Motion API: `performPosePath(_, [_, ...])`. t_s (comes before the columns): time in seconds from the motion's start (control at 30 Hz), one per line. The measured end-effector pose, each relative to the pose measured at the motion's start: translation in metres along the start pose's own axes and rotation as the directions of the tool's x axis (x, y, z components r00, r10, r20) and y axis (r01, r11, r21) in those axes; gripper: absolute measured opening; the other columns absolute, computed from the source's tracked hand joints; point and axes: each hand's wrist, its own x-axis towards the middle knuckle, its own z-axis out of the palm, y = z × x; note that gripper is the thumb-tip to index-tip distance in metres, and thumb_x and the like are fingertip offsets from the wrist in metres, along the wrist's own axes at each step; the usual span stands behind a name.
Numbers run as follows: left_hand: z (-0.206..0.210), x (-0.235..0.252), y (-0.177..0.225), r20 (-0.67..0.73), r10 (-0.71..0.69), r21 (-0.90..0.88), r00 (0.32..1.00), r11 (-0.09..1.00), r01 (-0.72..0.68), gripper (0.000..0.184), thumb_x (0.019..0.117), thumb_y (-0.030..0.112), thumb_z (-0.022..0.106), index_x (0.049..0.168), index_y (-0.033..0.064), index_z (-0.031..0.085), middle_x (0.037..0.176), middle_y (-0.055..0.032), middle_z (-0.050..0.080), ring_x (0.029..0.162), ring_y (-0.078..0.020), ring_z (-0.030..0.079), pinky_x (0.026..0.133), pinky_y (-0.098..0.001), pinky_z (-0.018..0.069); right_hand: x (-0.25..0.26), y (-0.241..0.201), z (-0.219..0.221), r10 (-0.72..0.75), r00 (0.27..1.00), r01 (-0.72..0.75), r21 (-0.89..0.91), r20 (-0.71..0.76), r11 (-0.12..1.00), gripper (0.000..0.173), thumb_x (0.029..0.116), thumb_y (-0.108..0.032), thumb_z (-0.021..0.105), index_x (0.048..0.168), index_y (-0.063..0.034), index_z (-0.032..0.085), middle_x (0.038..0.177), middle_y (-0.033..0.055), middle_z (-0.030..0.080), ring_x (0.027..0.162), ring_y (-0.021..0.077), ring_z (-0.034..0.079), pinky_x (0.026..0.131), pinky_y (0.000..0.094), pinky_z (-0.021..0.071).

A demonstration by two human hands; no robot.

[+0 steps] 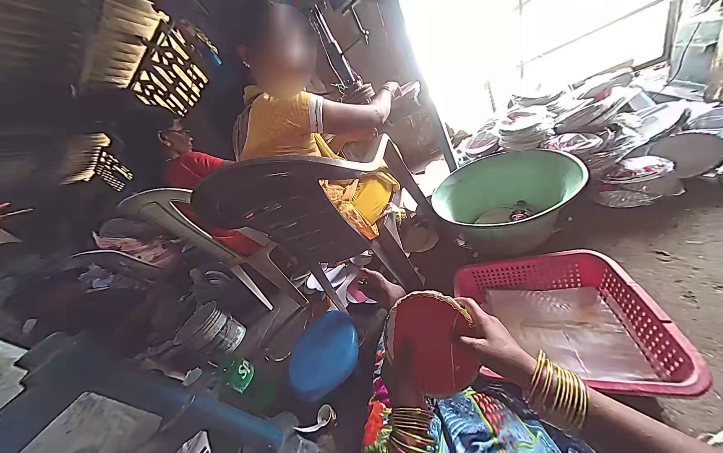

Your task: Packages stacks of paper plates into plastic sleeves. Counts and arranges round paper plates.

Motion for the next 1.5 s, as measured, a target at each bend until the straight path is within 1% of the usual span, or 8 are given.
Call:
performPosePath(0.17, [0.0,-0.003,0.004,0.058,0.057,-0.002,0.997,0.998,-0.057,0.054,0.0903,0.002,0.072,0.139,-0.0104,0.05,0.132,-0.0229,0.061,0.116,-0.0195,0.062,0.1,-0.034,0.0522,-0.005,0.004,0.01,-0.165,0.952,0.162,-0.031,-0.259,0.986,0.058,0.0852,-0.024,0.076,0.138,-0.007,0.06,0.121,0.0136,0.072,0.113,0.0259,0.069,0.098,0.052,0.0528])
performPosePath(0.4, [-0.007,-0.009,-0.013,0.207,0.011,-0.149,0.978,0.989,0.021,0.05,0.1103,0.034,0.036,0.144,-0.0017,0.048,0.137,-0.0152,0.059,0.121,-0.0133,0.059,0.103,-0.0317,0.0498,-0.006,0.023,0.015,-0.302,0.908,0.337,0.08,-0.292,0.938,0.05,0.0919,-0.013,0.067,0.141,-0.0056,0.061,0.136,0.006,0.067,0.122,0.0064,0.064,0.105,0.0281,0.0516])
performPosePath(0.63, [-0.011,-0.015,-0.016,0.266,-0.117,-0.368,0.957,0.905,0.213,0.055,0.1109,0.046,0.024,0.138,0.0074,0.051,0.119,-0.008,0.068,0.109,-0.0142,0.067,0.091,-0.0351,0.0575,-0.006,0.032,0.014,-0.369,0.873,0.413,0.082,-0.32,0.907,0.044,0.0895,-0.008,0.066,0.132,-0.0006,0.067,0.138,0.0141,0.064,0.129,0.0143,0.061,0.108,0.0298,0.0492])
performPosePath(0.8, [-0.017,-0.016,-0.018,0.366,-0.157,-0.379,0.917,0.875,0.301,0.049,0.1116,0.04,0.028,0.139,0.0083,0.052,0.125,-0.0078,0.066,0.116,-0.0148,0.064,0.097,-0.0366,0.0548,-0.002,0.033,0.001,-0.055,0.978,0.123,0.339,-0.202,0.933,0.055,0.0816,0.004,0.068,0.136,-0.0009,0.057,0.121,0.007,0.069,0.106,0.0054,0.066,0.091,0.0252,0.0551])
performPosePath(0.97, [-0.012,-0.002,-0.01,0.576,-0.036,-0.24,0.817,0.948,0.21,0.065,0.1095,0.051,0.024,0.15,0.0029,0.038,0.136,-0.0114,0.06,0.124,-0.0169,0.061,0.102,-0.0381,0.0532,0.003,0.029,-0.008,0.272,0.961,-0.176,0.655,-0.047,0.735,0.03,0.0902,0.013,0.058,0.117,0.0003,0.062,0.098,0.0064,0.07,0.084,0.0099,0.069,0.075,0.028,0.0593])
performPosePath(1.07, [0.002,-0.003,0.02,0.588,-0.253,-0.021,0.768,0.945,0.327,0.086,0.1026,0.069,0.013,0.15,0.0023,0.04,0.127,-0.016,0.064,0.106,-0.0236,0.067,0.083,-0.0423,0.0576,0.003,0.029,-0.008,0.417,0.909,-0.313,0.683,0.014,0.66,0.025,0.0974,0.003,0.051,0.121,-0.0026,0.058,0.094,0.0059,0.067,0.08,0.011,0.066,0.07,0.0298,0.0563])
performPosePath(1.27, [0.025,-0.001,0.058,0.568,-0.343,0.095,0.748,0.93,0.355,0.06,0.1098,0.048,0.029,0.149,0.0044,0.043,0.135,-0.0208,0.058,0.103,-0.0289,0.069,0.081,-0.043,0.0595,0.011,0.015,-0.012,0.513,0.858,-0.282,0.821,-0.015,0.497,0.023,0.099,0.002,0.045,0.118,-0.0039,0.056,0.089,0.0076,0.068,0.075,0.0141,0.068,0.065,0.031,0.0581])
performPosePath(1.5, [0.032,-0.001,0.055,0.578,-0.372,0.051,0.727,0.905,0.422,0.041,0.1111,0.03,0.037,0.138,0.0018,0.049,0.119,-0.0163,0.066,0.093,-0.0242,0.072,0.078,-0.0391,0.0615,0.013,0.024,-0.019,0.526,0.85,-0.288,0.844,0.009,0.452,0.029,0.1005,0.0,0.043,0.127,-0.0049,0.054,0.092,0.0086,0.069,0.076,0.0145,0.07,0.066,0.0319,0.0598])
